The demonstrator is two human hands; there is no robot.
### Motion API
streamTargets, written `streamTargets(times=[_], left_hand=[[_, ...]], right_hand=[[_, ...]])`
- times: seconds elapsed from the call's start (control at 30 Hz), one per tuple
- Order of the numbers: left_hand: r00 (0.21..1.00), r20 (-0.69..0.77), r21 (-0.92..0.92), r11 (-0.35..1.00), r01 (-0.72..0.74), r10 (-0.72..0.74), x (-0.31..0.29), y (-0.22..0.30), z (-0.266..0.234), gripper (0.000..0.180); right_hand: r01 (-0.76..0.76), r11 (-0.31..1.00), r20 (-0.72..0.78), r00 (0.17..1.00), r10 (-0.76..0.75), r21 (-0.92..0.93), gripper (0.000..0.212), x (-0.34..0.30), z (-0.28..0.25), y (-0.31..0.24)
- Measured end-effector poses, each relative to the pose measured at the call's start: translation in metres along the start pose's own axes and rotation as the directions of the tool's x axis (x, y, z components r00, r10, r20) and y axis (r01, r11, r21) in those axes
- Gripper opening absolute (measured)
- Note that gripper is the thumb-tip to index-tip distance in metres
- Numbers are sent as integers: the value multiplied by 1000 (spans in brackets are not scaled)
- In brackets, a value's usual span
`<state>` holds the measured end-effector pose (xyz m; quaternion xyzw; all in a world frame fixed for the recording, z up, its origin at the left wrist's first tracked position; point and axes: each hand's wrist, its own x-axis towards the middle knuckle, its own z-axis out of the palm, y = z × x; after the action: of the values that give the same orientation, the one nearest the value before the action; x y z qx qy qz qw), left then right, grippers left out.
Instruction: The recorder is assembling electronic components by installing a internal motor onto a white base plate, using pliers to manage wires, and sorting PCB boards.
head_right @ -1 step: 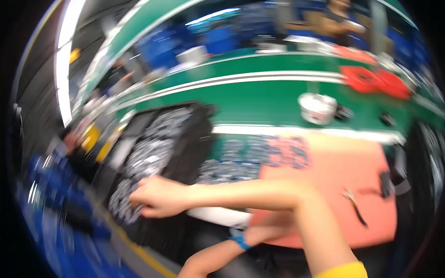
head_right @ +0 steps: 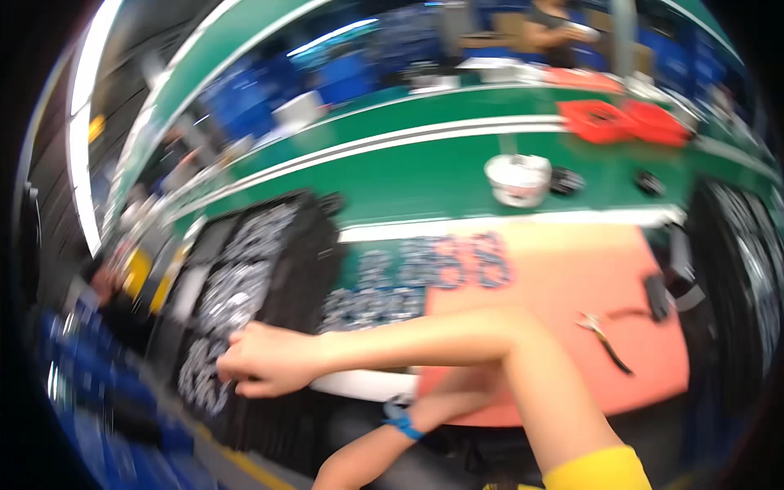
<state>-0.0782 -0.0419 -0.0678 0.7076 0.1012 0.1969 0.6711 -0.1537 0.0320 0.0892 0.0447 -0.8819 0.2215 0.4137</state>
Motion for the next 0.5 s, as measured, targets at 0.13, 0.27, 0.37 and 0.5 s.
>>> streamTargets(times=[0.13,0.27,0.37,0.5], left_hand=[[994,55,809,580,-97,90,30,12,20,30],[968,64,948,289,-135,242,39,15,39,29],[965,59,932,333,-145,256,46,14,43,28],[977,23,943,321,-92,213,43,18,29,30]], right_hand=[[-171,956,-108,983,149,-238,18,-99,-78,-40],[-597,638,-475,793,381,-486,22,-209,-168,-79],[-774,181,-729,633,261,-607,15,-310,-243,-85],[-597,-184,-624,729,282,-781,27,-368,-283,-68]])
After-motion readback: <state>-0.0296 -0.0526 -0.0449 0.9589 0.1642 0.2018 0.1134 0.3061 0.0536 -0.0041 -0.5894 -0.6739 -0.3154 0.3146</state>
